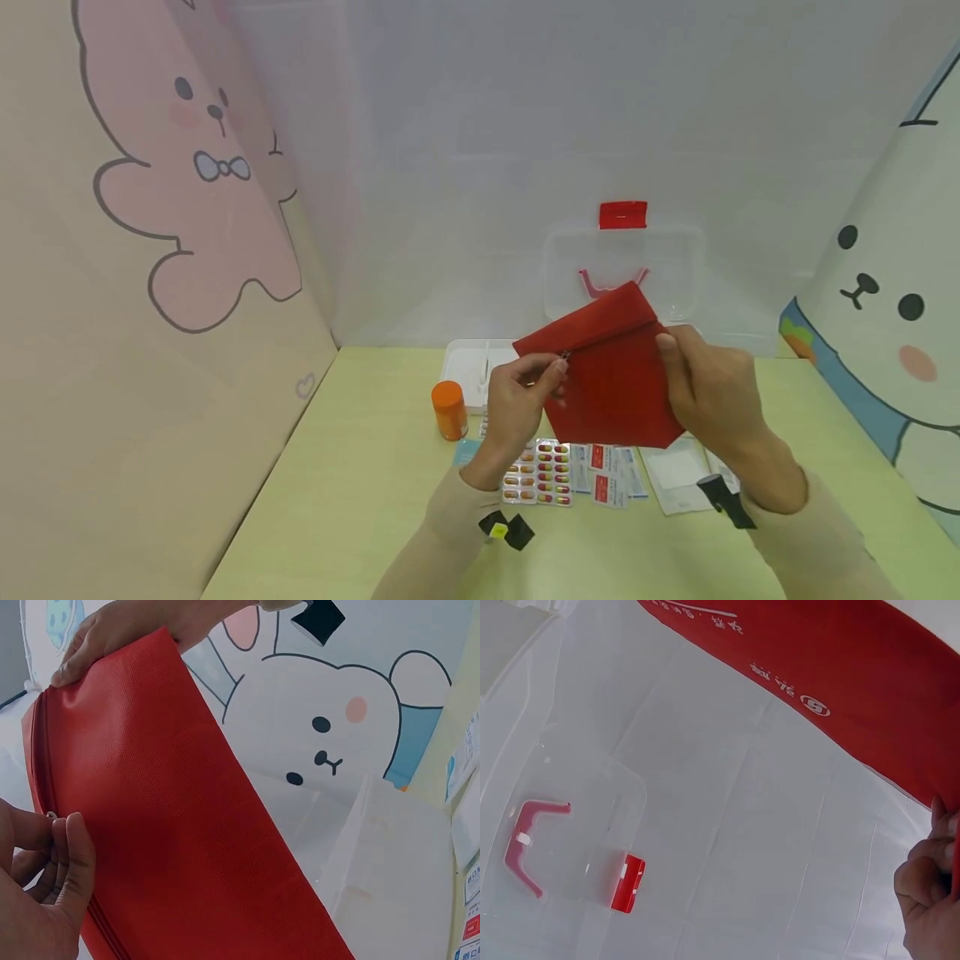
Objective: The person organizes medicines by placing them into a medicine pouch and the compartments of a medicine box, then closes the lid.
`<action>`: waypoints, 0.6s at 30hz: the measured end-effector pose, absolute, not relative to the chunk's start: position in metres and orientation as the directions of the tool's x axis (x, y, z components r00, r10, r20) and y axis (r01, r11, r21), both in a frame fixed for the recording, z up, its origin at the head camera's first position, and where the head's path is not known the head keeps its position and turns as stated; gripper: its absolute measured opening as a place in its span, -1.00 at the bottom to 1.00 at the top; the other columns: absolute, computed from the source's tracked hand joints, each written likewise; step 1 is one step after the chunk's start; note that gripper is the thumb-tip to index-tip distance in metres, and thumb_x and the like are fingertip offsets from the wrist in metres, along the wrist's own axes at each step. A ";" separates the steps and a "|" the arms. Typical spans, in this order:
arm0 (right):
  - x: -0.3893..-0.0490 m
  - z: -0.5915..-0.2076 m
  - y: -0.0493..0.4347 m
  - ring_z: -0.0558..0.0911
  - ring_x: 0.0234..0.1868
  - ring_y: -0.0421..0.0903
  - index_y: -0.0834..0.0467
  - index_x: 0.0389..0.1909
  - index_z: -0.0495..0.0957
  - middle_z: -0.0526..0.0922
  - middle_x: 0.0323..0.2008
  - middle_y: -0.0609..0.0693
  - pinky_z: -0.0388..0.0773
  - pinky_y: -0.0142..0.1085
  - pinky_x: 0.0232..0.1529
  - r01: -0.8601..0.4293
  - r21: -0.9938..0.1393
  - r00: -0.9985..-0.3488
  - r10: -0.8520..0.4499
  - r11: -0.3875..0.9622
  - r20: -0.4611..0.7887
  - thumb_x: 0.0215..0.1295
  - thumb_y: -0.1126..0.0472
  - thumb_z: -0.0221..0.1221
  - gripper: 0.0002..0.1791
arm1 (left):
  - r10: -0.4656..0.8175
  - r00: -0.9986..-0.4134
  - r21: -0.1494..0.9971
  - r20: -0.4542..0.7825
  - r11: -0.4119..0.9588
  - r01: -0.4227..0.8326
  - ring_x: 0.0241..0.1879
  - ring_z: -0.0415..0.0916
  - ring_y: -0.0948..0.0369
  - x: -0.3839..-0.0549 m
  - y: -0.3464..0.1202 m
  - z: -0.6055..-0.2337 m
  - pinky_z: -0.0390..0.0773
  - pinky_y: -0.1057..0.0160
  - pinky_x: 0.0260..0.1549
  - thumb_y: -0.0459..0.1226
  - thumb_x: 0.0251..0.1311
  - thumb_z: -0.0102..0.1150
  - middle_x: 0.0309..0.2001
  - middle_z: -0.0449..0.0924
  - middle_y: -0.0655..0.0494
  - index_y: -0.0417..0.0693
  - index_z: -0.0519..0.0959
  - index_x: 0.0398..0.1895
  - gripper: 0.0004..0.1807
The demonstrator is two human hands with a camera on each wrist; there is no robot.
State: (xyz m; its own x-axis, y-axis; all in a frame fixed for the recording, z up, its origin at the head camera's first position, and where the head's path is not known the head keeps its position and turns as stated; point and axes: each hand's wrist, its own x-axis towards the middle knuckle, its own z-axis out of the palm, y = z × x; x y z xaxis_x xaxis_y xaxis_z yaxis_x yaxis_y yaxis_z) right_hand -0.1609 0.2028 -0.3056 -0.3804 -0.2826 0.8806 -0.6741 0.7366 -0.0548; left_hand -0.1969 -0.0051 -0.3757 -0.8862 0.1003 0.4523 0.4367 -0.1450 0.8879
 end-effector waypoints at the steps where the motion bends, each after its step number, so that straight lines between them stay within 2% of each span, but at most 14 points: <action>1: -0.161 -0.305 0.204 0.65 -0.65 0.04 0.36 -0.28 0.50 0.68 -0.54 0.19 0.59 -0.08 -0.62 -0.671 -0.053 -0.379 -0.281 0.739 0.882 0.54 -0.10 -0.17 -0.42 | 0.098 -0.888 0.890 0.449 -0.141 0.434 -0.54 0.54 0.33 -0.197 -0.006 -0.376 0.66 0.32 -0.50 -0.32 0.26 0.24 -0.36 0.61 -0.36 -0.37 0.66 -0.24 -0.79; 13: -0.160 -0.301 0.210 0.57 -0.73 0.00 0.35 -0.35 0.50 0.63 -0.61 0.17 0.55 -0.19 -0.67 -0.671 -0.040 -0.337 -0.256 0.741 0.906 0.54 -0.13 -0.18 -0.39 | 0.076 -0.920 0.920 0.384 -0.117 0.374 -0.55 0.53 0.35 -0.208 -0.013 -0.391 0.62 0.40 -0.52 -0.32 0.26 0.24 -0.34 0.63 -0.38 -0.38 0.66 -0.24 -0.79; 18: -0.159 -0.300 0.213 0.57 -0.72 0.04 0.37 -0.34 0.50 0.64 -0.60 0.19 0.55 -0.18 -0.64 -0.649 -0.059 -0.350 -0.228 0.759 0.909 0.53 -0.14 -0.16 -0.38 | 0.057 -0.922 0.921 0.383 -0.097 0.376 -0.57 0.52 0.33 -0.213 -0.018 -0.399 0.60 0.42 -0.54 -0.30 0.26 0.25 -0.38 0.62 -0.39 -0.35 0.68 -0.26 -0.78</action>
